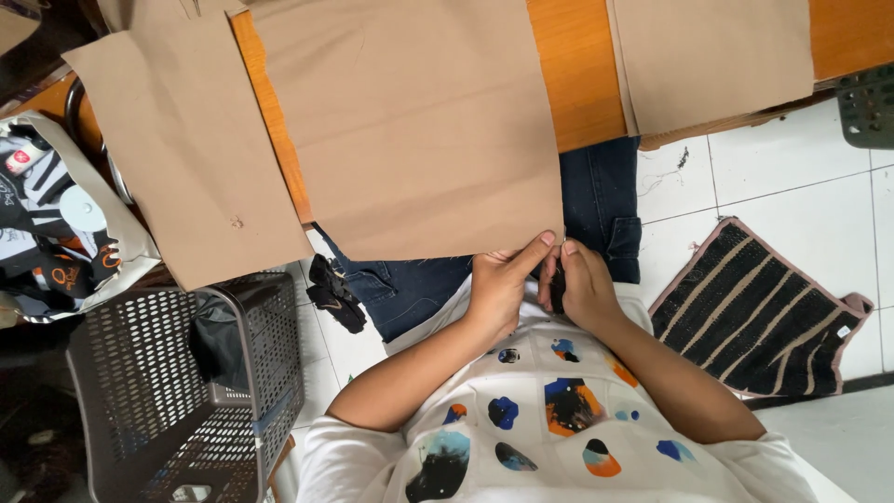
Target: A person uses a small handheld blade to precisely cut out shapes from pieces of brown fabric on a wooden workbench.
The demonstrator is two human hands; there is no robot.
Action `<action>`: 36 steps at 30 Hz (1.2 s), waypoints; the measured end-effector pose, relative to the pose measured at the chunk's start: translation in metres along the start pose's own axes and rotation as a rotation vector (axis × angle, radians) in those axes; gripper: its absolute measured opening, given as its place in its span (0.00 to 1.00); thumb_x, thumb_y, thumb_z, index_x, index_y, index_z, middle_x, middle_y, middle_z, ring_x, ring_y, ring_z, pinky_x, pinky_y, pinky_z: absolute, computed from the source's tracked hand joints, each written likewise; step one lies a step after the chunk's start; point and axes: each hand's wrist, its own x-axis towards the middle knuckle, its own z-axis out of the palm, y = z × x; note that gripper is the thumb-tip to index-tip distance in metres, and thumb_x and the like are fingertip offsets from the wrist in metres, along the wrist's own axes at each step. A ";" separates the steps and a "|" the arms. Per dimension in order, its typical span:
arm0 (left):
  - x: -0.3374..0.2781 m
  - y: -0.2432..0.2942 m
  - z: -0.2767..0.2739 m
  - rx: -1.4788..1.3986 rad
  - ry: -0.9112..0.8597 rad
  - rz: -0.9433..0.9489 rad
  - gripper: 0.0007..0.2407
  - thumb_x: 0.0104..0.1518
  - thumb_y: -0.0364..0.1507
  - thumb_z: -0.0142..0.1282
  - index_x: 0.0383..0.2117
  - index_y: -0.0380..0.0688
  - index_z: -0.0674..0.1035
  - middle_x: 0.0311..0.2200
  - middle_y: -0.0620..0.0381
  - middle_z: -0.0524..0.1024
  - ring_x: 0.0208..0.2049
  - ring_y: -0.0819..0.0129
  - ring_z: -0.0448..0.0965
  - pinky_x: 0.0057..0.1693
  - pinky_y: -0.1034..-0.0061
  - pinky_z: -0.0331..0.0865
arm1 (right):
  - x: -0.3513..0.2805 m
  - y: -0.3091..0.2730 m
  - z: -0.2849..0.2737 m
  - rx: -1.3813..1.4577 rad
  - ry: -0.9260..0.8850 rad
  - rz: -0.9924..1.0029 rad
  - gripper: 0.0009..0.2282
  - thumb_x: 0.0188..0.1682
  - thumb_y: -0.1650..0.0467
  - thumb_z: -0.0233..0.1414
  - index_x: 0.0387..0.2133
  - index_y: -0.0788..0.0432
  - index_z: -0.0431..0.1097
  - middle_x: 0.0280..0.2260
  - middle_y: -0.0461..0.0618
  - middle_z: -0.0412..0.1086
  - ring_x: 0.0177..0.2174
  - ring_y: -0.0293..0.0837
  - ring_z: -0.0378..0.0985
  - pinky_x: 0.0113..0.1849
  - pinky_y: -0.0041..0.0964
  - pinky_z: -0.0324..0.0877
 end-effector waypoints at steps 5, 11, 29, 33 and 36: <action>-0.003 0.009 0.004 -0.012 -0.028 0.032 0.07 0.48 0.23 0.54 0.15 0.35 0.73 0.08 0.52 0.67 0.04 0.68 0.66 0.18 0.82 0.62 | -0.001 -0.013 0.003 -0.043 0.055 -0.037 0.18 0.49 0.70 0.29 0.12 0.62 0.59 0.06 0.55 0.61 0.09 0.44 0.64 0.14 0.33 0.61; -0.001 0.006 0.000 -0.019 -0.052 0.047 0.07 0.49 0.23 0.53 0.15 0.34 0.73 0.07 0.49 0.65 0.05 0.67 0.66 0.19 0.81 0.62 | 0.004 -0.022 0.001 -0.162 0.080 -0.083 0.18 0.49 0.71 0.31 0.10 0.61 0.59 0.08 0.53 0.59 0.13 0.42 0.61 0.16 0.33 0.59; 0.004 -0.007 -0.008 0.030 -0.007 0.091 0.05 0.47 0.22 0.55 0.17 0.33 0.74 0.09 0.50 0.66 0.12 0.69 0.69 0.27 0.81 0.64 | 0.021 -0.009 -0.008 -0.266 0.077 -0.181 0.18 0.49 0.73 0.32 0.08 0.59 0.55 0.07 0.43 0.51 0.13 0.37 0.54 0.18 0.30 0.53; 0.006 -0.013 -0.012 0.043 0.005 0.083 0.06 0.47 0.22 0.56 0.16 0.33 0.74 0.09 0.51 0.66 0.12 0.69 0.69 0.28 0.81 0.64 | 0.020 0.004 -0.012 -0.287 0.081 -0.192 0.18 0.49 0.73 0.32 0.07 0.57 0.55 0.07 0.43 0.51 0.12 0.36 0.54 0.18 0.28 0.53; 0.007 -0.015 -0.014 0.043 0.007 0.086 0.06 0.46 0.23 0.57 0.16 0.33 0.74 0.09 0.51 0.67 0.13 0.70 0.70 0.28 0.81 0.64 | 0.021 -0.004 -0.007 -0.289 0.077 -0.201 0.18 0.50 0.73 0.31 0.08 0.58 0.55 0.07 0.43 0.52 0.12 0.36 0.54 0.17 0.29 0.52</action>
